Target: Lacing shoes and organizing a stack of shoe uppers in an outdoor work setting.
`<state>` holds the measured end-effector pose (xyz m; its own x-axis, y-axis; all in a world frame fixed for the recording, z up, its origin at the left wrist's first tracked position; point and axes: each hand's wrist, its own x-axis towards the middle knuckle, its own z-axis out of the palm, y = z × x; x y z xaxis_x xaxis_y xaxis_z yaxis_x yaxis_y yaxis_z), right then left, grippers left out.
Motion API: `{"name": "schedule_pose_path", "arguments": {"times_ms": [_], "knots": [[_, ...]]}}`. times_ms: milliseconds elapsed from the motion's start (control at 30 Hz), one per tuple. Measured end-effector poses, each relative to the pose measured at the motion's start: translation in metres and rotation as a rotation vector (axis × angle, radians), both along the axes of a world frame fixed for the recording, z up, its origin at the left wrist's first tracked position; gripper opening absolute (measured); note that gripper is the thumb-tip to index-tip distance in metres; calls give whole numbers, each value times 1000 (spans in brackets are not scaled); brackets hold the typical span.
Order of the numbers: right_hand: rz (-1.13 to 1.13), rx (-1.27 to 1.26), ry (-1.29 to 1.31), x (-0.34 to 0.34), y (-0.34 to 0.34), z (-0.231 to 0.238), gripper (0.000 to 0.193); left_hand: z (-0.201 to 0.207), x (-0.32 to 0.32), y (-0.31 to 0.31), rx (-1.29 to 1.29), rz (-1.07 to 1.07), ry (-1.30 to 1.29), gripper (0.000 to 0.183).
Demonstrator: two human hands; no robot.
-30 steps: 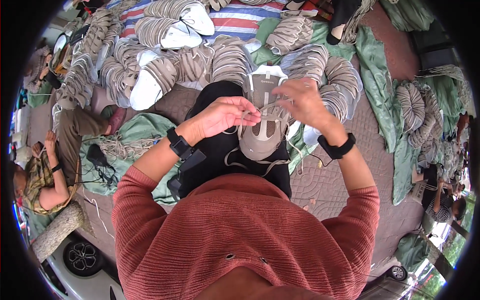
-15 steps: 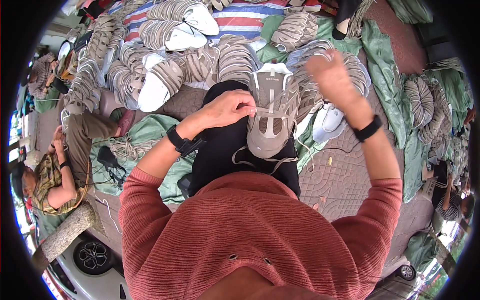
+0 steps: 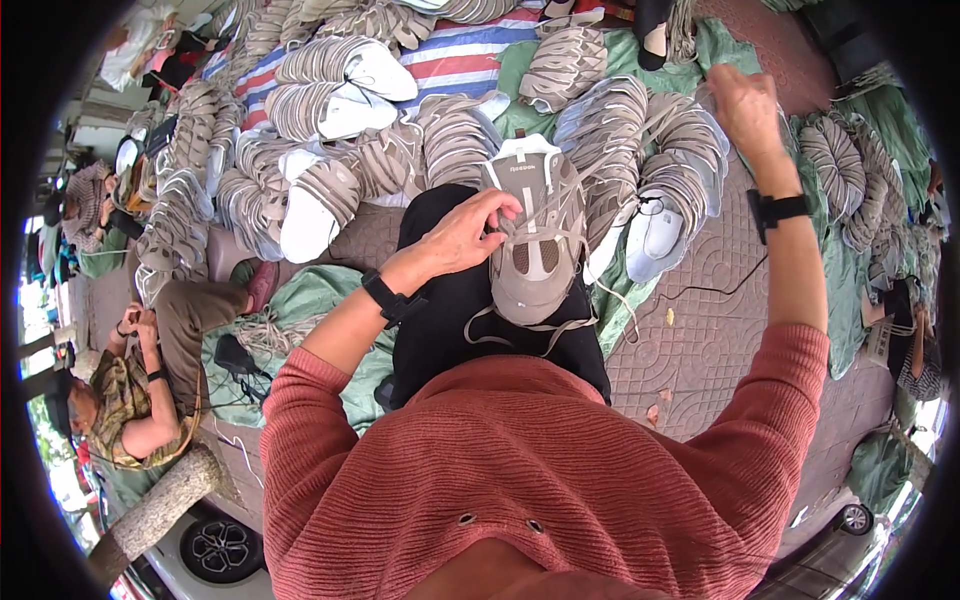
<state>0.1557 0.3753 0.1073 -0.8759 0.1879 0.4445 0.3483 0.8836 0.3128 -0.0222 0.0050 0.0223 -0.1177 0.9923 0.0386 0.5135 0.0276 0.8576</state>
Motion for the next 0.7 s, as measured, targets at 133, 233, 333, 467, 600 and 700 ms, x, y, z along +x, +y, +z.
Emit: {"name": "schedule_pose_path", "arguments": {"times_ms": [133, 233, 333, 467, 600, 700], "knots": [[62, -677, 182, 15, -36, -88, 21, -2, 7, 15, -34, 56, 62, 20], [-264, -1844, -364, 47, -90, -145, 45, -1, 22, 28, -113, 200, 328, 24], [-685, -2224, -604, 37, -174, -139, 62, -19, 29, 32, 14, 269, 416, 25], [-898, -2552, -144, 42, -202, -188, 49, -13, 30, 36, -74, 268, 293, 18], [-701, -2602, 753, 49, -183, -191, 7, -14, 10, 26, -240, 268, -442, 14], [-302, -2553, 1155, 105, -146, -189, 14, 10, -16, -1, -196, 317, -1167, 6]]}}
